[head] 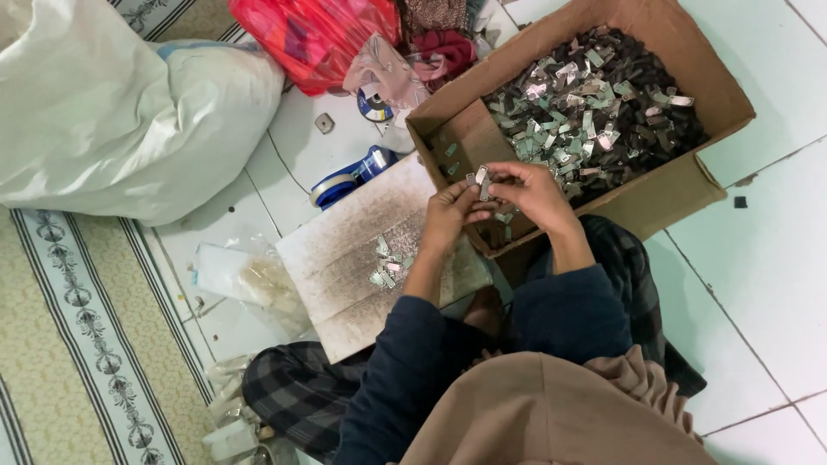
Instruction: Sorting small metal components from a box and placing them into individual plastic bags on the floor.
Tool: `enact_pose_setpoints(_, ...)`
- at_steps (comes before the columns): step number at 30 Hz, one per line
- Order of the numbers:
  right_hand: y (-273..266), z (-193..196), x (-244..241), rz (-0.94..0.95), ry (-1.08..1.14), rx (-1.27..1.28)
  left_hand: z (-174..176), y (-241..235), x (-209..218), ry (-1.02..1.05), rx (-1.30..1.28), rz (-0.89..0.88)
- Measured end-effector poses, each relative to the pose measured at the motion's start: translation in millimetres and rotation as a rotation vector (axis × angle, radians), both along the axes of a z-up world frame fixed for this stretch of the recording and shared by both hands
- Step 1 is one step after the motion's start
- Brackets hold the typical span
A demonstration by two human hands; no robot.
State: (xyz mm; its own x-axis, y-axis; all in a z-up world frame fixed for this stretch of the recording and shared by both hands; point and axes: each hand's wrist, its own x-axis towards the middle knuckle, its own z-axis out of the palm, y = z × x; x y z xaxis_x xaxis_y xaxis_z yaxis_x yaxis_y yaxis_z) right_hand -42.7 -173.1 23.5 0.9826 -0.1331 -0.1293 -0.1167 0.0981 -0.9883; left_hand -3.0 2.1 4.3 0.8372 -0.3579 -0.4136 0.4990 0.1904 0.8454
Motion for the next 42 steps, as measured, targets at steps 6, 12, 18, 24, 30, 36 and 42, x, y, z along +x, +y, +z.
enact_pose_setpoints(6,-2,-22,5,-0.040,-0.031,-0.052,-5,-2,-2,0.002,-0.045,0.084)
enact_pose_setpoints(12,4,-9,3,-0.035,-0.038,-0.008,-15,-3,-2,-0.025,-0.034,0.098)
enact_pose_setpoints(18,3,-33,7,-0.045,-0.026,0.043,5,-8,-9,-0.118,0.049,0.076)
enact_pose_setpoints(24,9,-30,3,-0.073,-0.009,0.076,17,-7,-15,-0.177,0.138,0.076)
enact_pose_setpoints(30,43,-24,-3,-0.049,-0.044,0.084,67,11,-57,-0.574,0.521,0.204)
enact_pose_setpoints(36,114,20,-23,0.212,-0.125,-0.095,90,88,-94,-0.803,0.903,0.213)
enact_pose_setpoints(42,148,22,-34,0.347,-0.358,-0.506,77,144,-116,-0.652,1.160,0.057)
